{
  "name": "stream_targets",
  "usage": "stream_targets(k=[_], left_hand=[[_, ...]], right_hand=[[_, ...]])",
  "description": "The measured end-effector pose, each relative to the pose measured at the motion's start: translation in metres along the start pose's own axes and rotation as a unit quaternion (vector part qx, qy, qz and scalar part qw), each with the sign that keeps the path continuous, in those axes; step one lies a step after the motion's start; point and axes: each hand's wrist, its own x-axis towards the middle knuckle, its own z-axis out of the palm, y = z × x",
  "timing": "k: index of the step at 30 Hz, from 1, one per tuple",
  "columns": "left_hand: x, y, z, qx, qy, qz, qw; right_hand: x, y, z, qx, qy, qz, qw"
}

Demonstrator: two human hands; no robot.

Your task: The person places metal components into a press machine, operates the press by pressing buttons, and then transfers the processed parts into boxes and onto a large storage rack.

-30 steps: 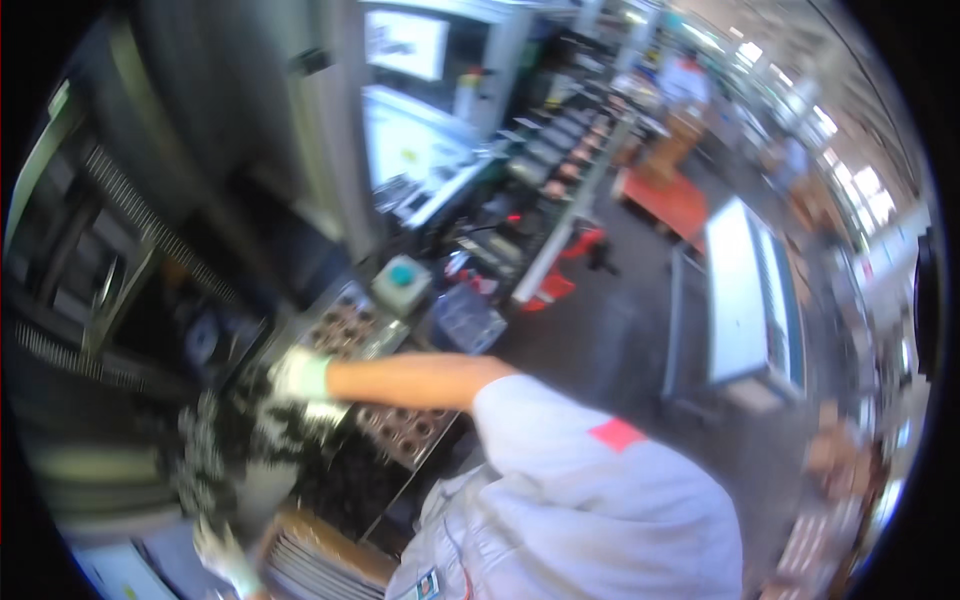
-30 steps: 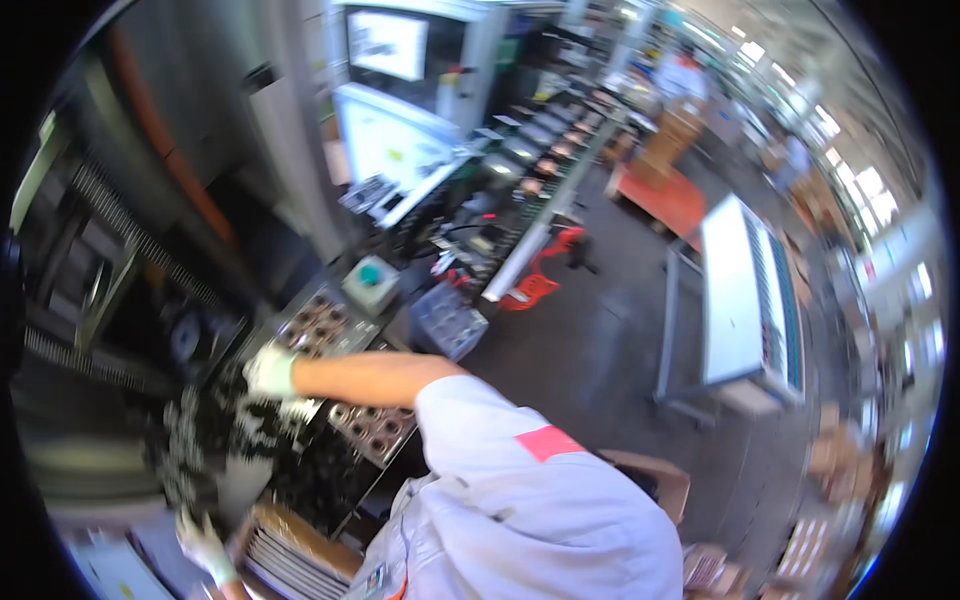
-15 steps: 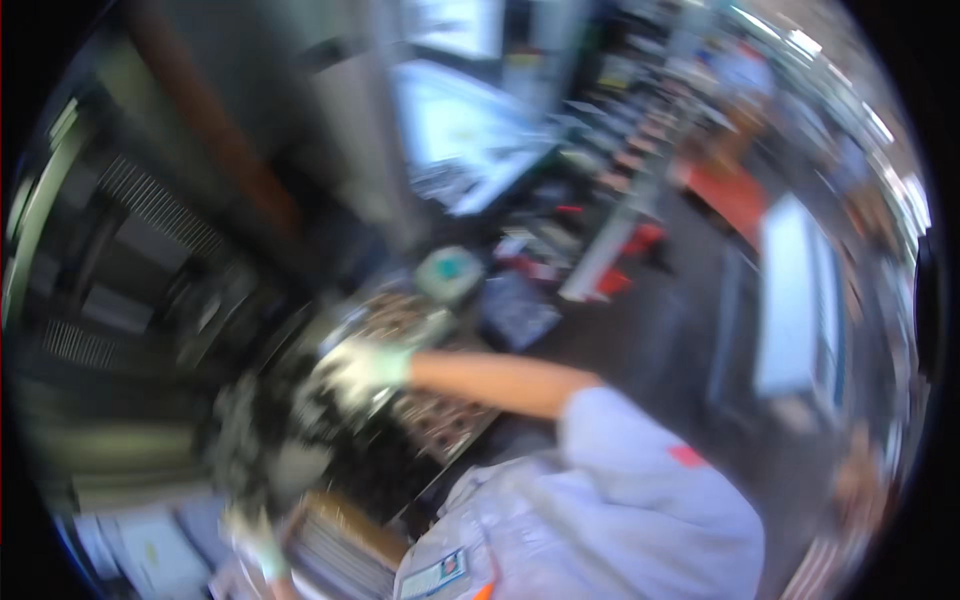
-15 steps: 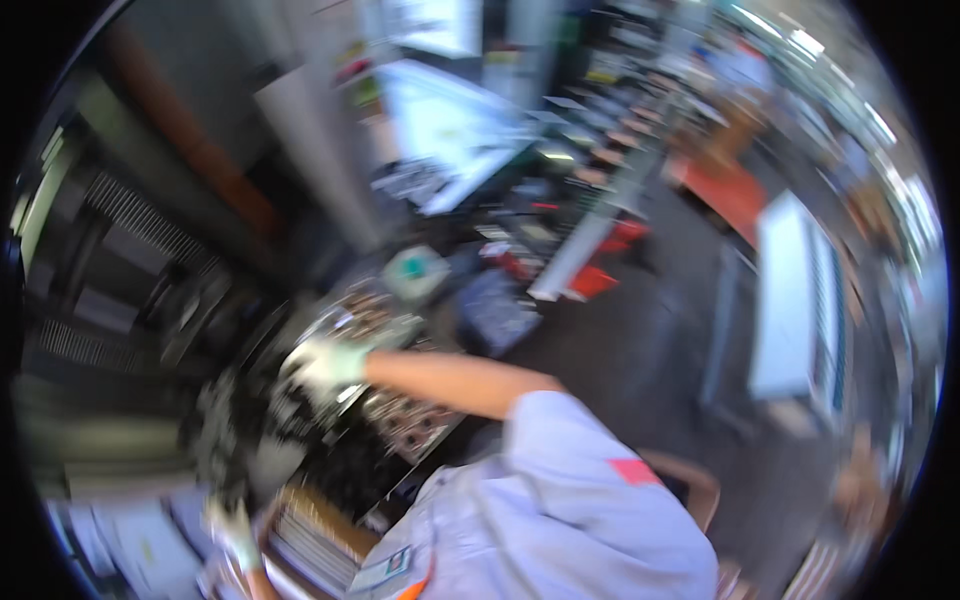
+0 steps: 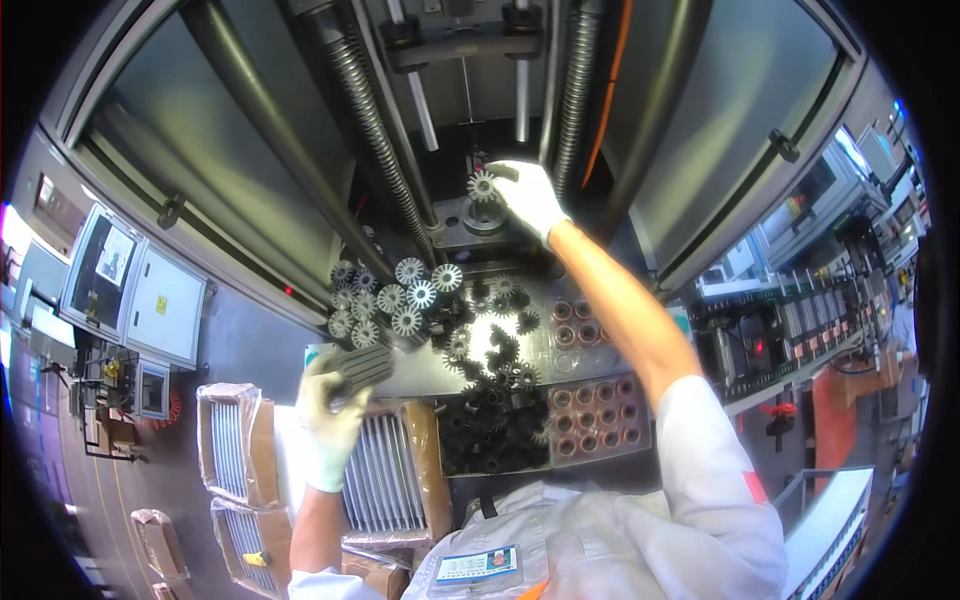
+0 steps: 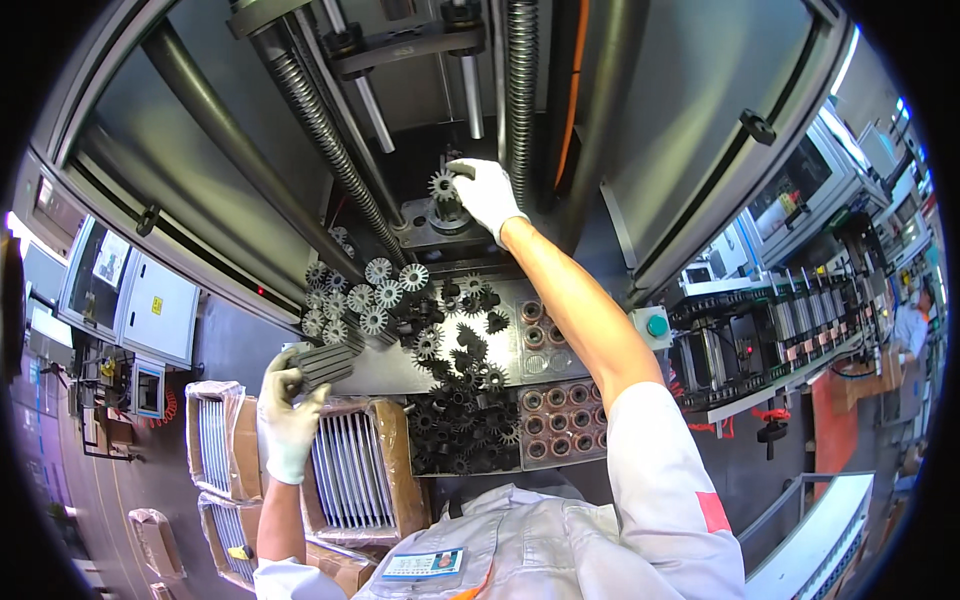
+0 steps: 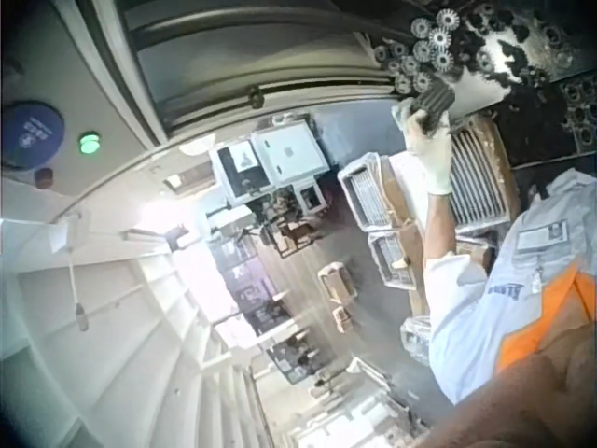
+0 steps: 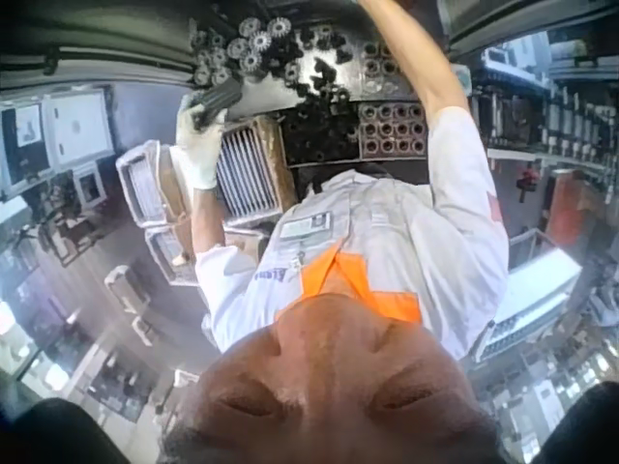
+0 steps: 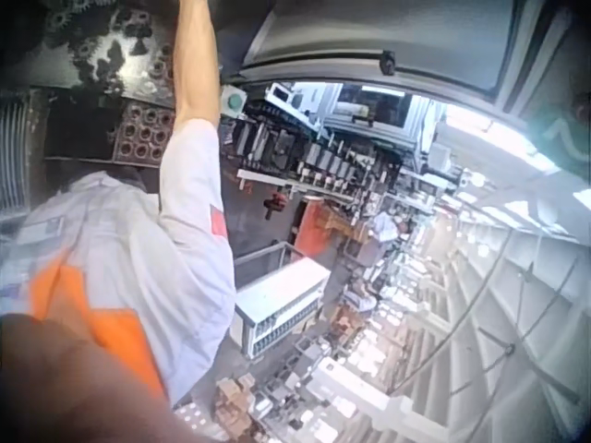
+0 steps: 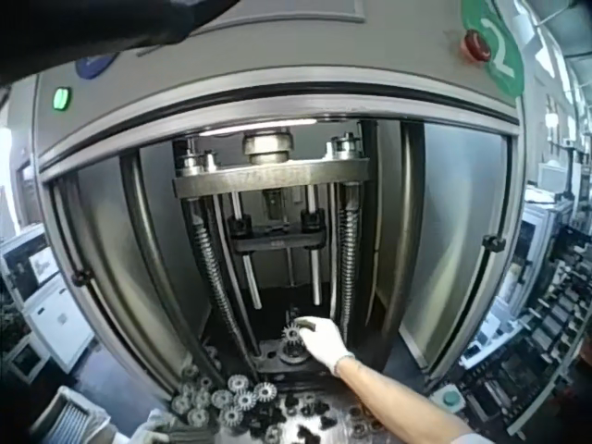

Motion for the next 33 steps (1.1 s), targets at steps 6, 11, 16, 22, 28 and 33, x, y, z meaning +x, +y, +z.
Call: stream_targets(k=[6,11,16,22,28,33], left_hand=[[0.041,-0.001,0.050,-0.040,0.005,0.085,0.996],[0.109,0.029,0.088,-0.069,0.031,0.149,0.986],[0.185,0.053,0.147,-0.040,0.044,0.228,0.972],[0.238,0.074,0.170,0.046,-0.085,0.310,0.946],[0.274,0.099,0.170,0.119,-0.197,0.235,0.944],[0.260,0.073,0.208,0.195,-0.170,0.291,0.921]], right_hand=[[0.019,0.011,-0.002,-0.057,-0.053,0.127,0.989],[-0.069,0.017,0.010,-0.240,0.002,-0.063,0.969],[-0.183,0.046,-0.003,-0.375,-0.251,-0.112,0.885],[-0.190,0.070,-0.006,-0.345,-0.244,-0.183,0.888],[-0.204,0.075,-0.018,-0.245,-0.117,-0.181,0.945],[-0.212,0.044,-0.056,-0.073,-0.182,-0.062,0.979]])
